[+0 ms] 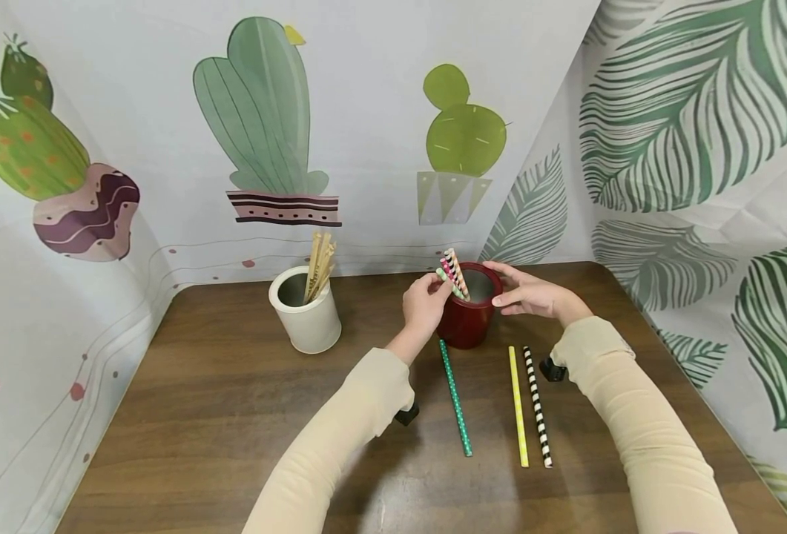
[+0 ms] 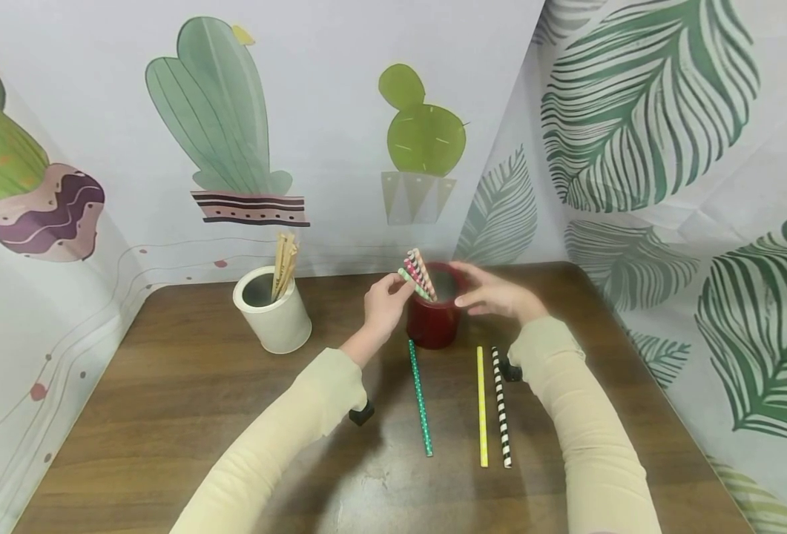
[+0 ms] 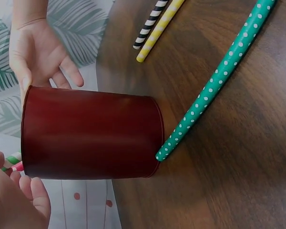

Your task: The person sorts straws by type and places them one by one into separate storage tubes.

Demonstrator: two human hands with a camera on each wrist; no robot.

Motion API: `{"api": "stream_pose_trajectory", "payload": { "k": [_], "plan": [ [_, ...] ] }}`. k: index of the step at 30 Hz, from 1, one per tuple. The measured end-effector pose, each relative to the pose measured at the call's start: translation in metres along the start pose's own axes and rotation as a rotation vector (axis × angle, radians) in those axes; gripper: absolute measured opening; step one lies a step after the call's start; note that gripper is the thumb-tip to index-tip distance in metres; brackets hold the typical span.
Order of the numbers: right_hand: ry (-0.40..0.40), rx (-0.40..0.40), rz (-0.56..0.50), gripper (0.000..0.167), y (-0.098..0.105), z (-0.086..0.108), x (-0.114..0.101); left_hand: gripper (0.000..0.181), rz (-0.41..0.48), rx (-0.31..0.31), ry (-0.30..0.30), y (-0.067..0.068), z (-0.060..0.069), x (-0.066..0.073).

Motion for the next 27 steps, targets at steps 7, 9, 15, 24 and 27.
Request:
{"api": "stream_pose_trajectory", "payload": {
  "k": [7,9,15,24,27],
  "plan": [
    [-0.002,0.007,-0.010,0.081,-0.001,-0.001,-0.001,0.021,-0.012,-0.009,0.007,-0.003,-0.001,-0.003],
    [-0.003,0.005,-0.014,0.081,0.000,-0.001,0.000,0.022,0.018,-0.021,0.010,-0.003,-0.001,-0.004],
    [-0.001,0.003,-0.019,0.082,0.000,-0.001,0.001,0.031,0.120,-0.092,0.046,-0.002,0.001,-0.017],
    [0.002,0.009,-0.023,0.081,0.000,-0.001,0.001,0.038,0.132,-0.146,0.058,-0.006,0.008,-0.044],
    [0.004,0.009,-0.020,0.081,0.000,-0.001,0.001,0.036,0.119,-0.152,0.062,-0.008,0.011,-0.051]
  ]
}}
Point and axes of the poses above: each hand's wrist, its own z-axis away from the middle knuckle, its own y-axis out of the back of the hand, x = y × z, the point moved 2 cm from there along -z, towards the middle knuckle, and after that the axes turned 13 degrees about y, right-handed, at the moved point
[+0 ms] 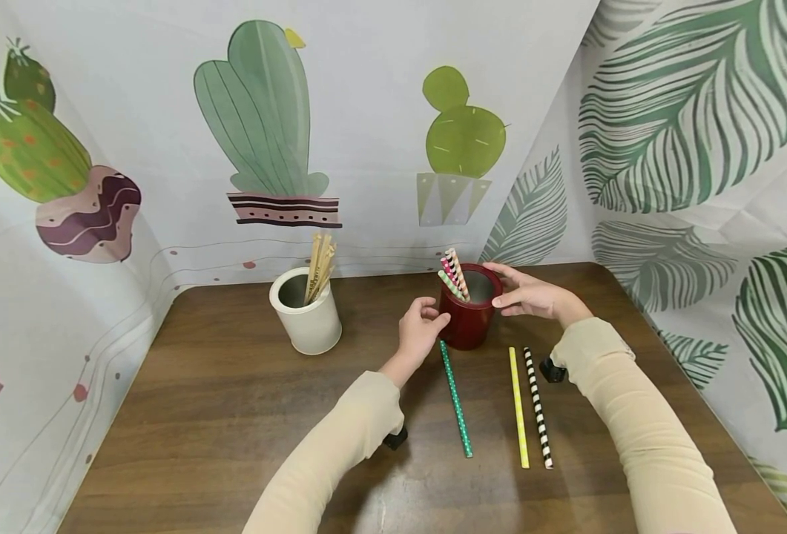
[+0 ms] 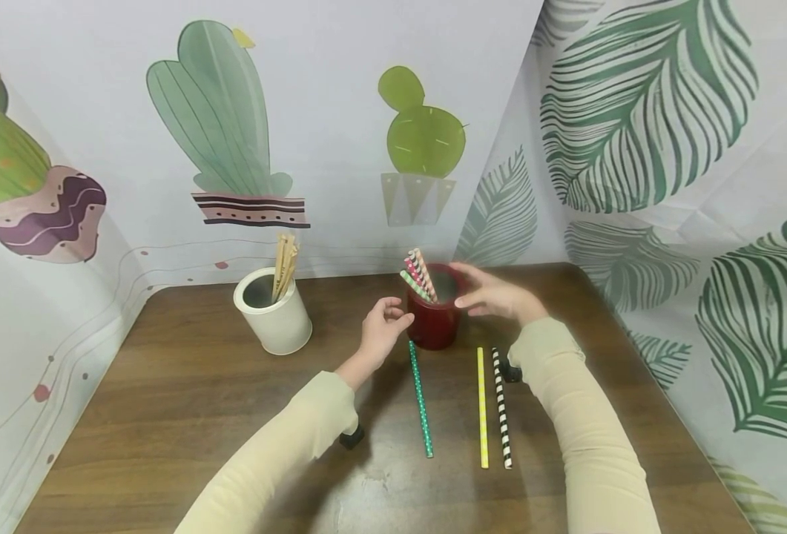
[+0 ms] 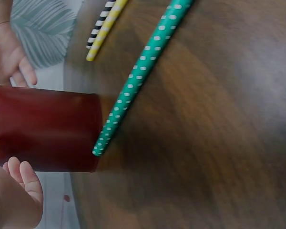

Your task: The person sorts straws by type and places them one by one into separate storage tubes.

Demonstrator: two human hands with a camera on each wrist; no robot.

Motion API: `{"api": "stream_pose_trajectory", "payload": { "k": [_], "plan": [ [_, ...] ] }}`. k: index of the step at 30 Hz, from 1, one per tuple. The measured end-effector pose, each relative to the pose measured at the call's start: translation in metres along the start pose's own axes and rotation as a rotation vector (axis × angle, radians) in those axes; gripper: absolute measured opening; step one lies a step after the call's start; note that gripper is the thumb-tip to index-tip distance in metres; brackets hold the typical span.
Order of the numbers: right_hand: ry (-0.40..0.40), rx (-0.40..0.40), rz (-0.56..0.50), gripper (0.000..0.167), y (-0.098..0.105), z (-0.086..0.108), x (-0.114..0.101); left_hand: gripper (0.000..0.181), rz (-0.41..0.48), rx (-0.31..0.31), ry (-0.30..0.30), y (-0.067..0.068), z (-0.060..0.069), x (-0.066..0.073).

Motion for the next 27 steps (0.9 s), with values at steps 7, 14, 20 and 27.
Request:
{"api": "stream_pose_trajectory", "payload": {
  "k": [7,14,20,27],
  "plan": [
    [-0.007,0.009,0.005,0.082,-0.002,0.000,-0.001,0.030,-0.057,-0.016,-0.039,-0.005,0.006,-0.017],
    [-0.004,0.009,0.014,0.081,-0.002,0.001,-0.002,0.027,-0.119,-0.030,-0.090,-0.010,0.011,-0.036],
    [-0.004,0.006,0.013,0.081,-0.001,0.001,-0.002,0.027,-0.182,-0.026,-0.091,-0.013,0.015,-0.046],
    [-0.007,0.006,0.005,0.080,-0.002,0.001,-0.002,0.026,-0.273,-0.003,-0.091,-0.017,0.022,-0.053]
  ]
}}
Point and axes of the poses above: each hand's wrist, its own z-axis away from the middle knuckle, its own y-axis out of the back of the hand, x = y × z, the point moved 2 cm from there along -z, towards the middle knuckle, and after that the axes turned 13 degrees about y, right-handed, at the moved point
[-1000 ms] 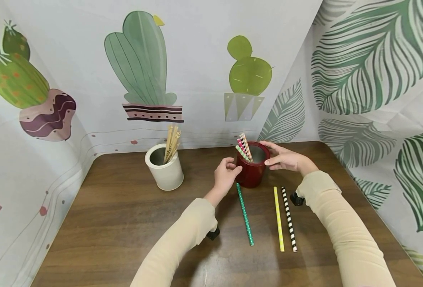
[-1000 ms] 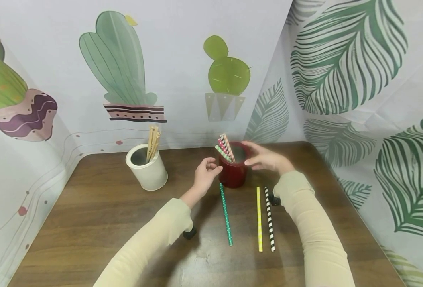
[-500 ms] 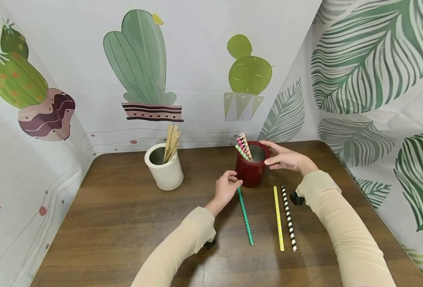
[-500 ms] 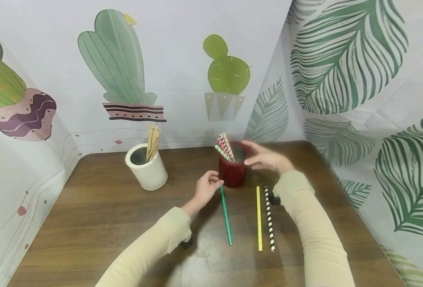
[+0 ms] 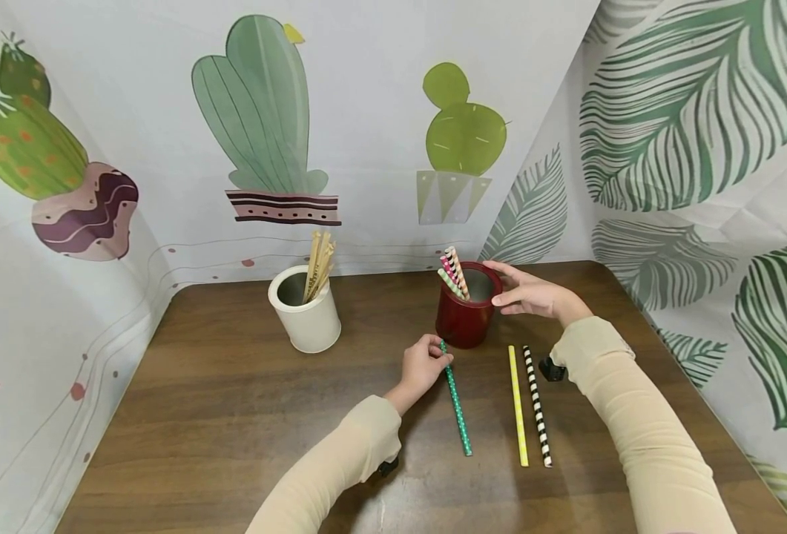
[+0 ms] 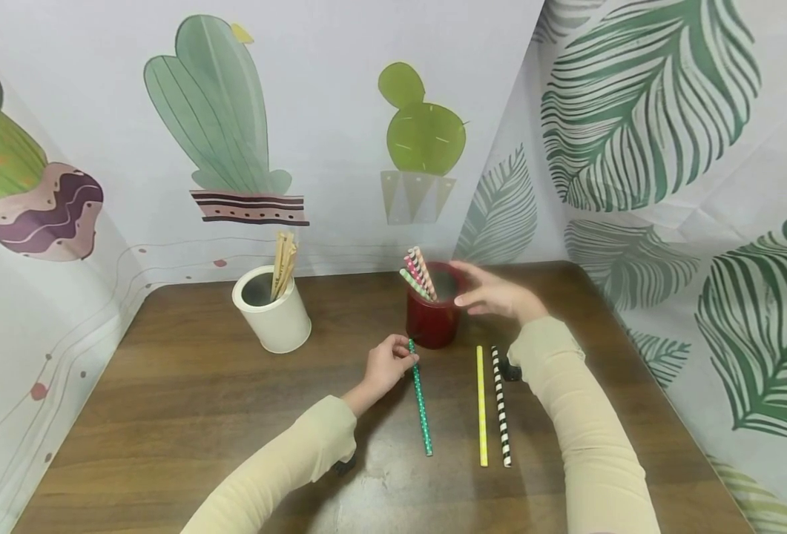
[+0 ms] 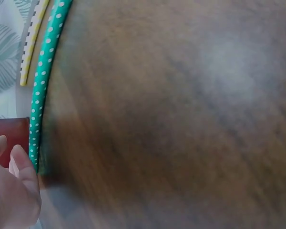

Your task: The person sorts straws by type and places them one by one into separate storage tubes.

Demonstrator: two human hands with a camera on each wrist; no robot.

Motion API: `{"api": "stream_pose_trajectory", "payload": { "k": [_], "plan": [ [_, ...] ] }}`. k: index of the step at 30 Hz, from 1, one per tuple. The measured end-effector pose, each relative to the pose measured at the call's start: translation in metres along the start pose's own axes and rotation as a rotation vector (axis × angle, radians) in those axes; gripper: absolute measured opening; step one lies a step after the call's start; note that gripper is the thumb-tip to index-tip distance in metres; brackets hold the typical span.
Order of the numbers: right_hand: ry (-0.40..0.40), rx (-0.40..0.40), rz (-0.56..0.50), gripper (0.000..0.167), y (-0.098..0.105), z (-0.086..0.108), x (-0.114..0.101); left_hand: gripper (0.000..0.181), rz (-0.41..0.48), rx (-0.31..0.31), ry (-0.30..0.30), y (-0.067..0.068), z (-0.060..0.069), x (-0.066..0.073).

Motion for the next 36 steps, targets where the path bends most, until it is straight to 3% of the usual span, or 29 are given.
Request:
{"api": "stream_pose_trajectory", "payload": {
  "k": [4,14,24,27,36],
  "plan": [
    [-0.002,-0.001,-0.001,0.080,0.000,-0.001,0.001,0.026,-0.041,0.019,0.004,-0.003,0.003,-0.003],
    [0.002,-0.009,0.001,0.081,0.001,-0.001,0.002,0.028,-0.144,-0.015,0.065,-0.010,0.005,-0.003],
    [0.001,-0.001,0.004,0.081,0.000,-0.002,0.001,0.025,-0.248,0.049,0.025,-0.010,0.002,0.001],
    [0.000,0.002,0.017,0.080,0.000,-0.002,0.001,0.023,-0.274,0.067,0.038,-0.009,0.001,0.003],
    [-0.002,0.003,0.018,0.081,-0.001,-0.001,0.000,0.033,-0.283,0.064,0.073,-0.010,0.001,0.008]
  ]
}}
Point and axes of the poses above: each hand's wrist, its own z-axis away from the middle knuckle, its own y-axis out of the back of the hand, x = y × z, the point moved 2 cm from there along -z, towards the middle knuckle, and after that the axes turned 13 degrees about y, right-handed, at the moved point
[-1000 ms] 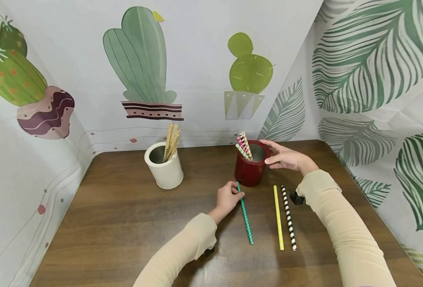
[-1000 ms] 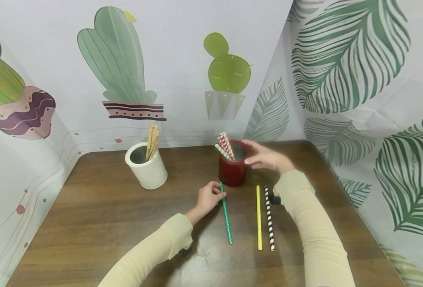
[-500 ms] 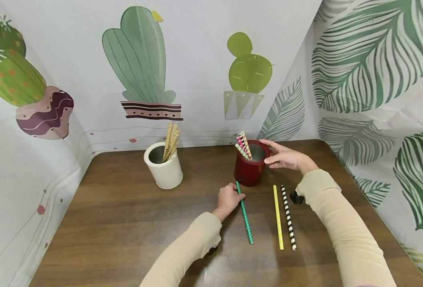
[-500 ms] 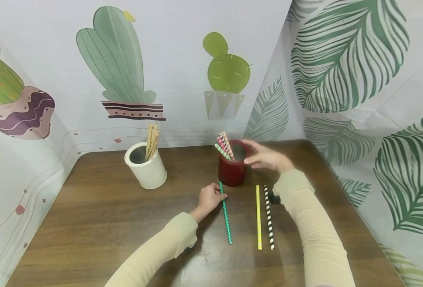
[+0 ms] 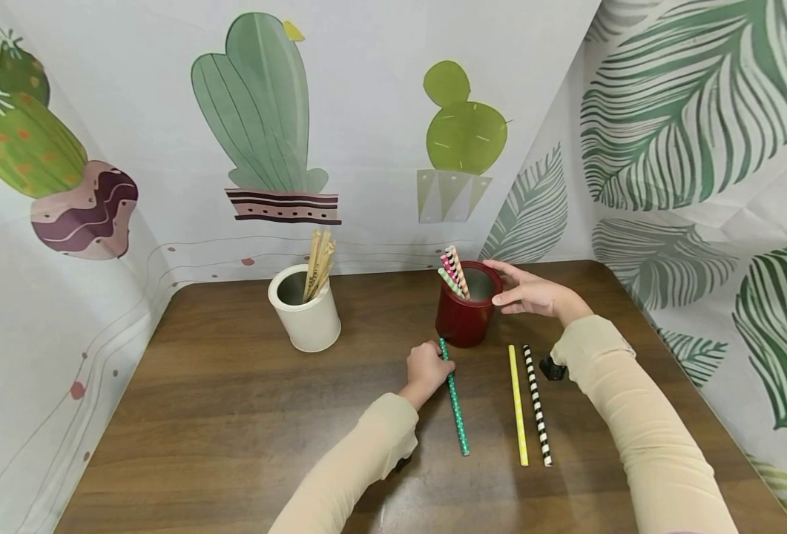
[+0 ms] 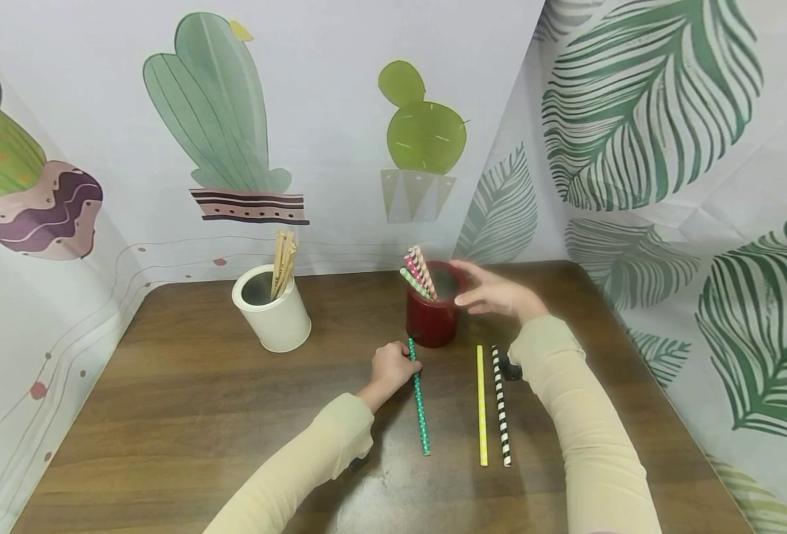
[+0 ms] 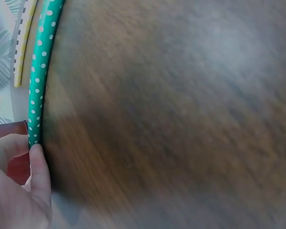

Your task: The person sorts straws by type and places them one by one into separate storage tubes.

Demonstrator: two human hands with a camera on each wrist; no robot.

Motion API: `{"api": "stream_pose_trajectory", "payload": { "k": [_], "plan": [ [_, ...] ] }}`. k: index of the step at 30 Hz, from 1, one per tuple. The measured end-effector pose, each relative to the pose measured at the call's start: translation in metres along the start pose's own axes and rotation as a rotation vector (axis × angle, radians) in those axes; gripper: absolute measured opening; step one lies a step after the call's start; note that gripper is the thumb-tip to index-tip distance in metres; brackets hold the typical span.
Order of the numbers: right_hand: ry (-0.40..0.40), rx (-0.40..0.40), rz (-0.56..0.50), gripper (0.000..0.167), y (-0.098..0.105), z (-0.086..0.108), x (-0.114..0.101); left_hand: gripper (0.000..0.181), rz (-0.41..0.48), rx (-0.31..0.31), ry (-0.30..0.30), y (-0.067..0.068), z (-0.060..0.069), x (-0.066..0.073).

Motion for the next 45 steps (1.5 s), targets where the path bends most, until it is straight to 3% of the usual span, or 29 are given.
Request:
{"api": "stream_pose_trajectory", "payload": {
  "k": [9,16,23,29,38,45],
  "plan": [
    [0.000,-0.008,-0.011,0.081,0.002,-0.001,0.002,0.014,0.065,-0.042,0.089,0.002,-0.004,-0.005],
    [0.004,-0.006,-0.024,0.082,0.004,-0.002,0.004,0.010,0.276,-0.119,0.162,0.020,-0.009,0.000],
    [0.005,-0.007,-0.026,0.082,0.003,-0.002,0.004,0.010,0.466,-0.162,0.195,0.036,-0.014,0.005],
    [0.004,-0.004,-0.024,0.082,0.003,-0.002,0.004,0.012,0.651,-0.162,0.184,0.057,-0.017,0.014],
    [0.007,-0.009,-0.030,0.083,0.003,-0.001,0.004,0.019,0.920,-0.139,0.152,0.100,-0.026,0.039],
    [0.019,-0.018,-0.018,0.084,0.003,0.000,0.002,0.016,1.035,-0.109,0.143,0.126,-0.036,0.050]
  ]
}}
Point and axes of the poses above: each hand's wrist, its own z-axis away from the middle knuckle, its own y-axis out of the back of the hand, x = y × z, the point moved 2 cm from there along -z, towards the middle knuckle, and after that the axes turned 13 degrees about y, right-handed, at the moved point
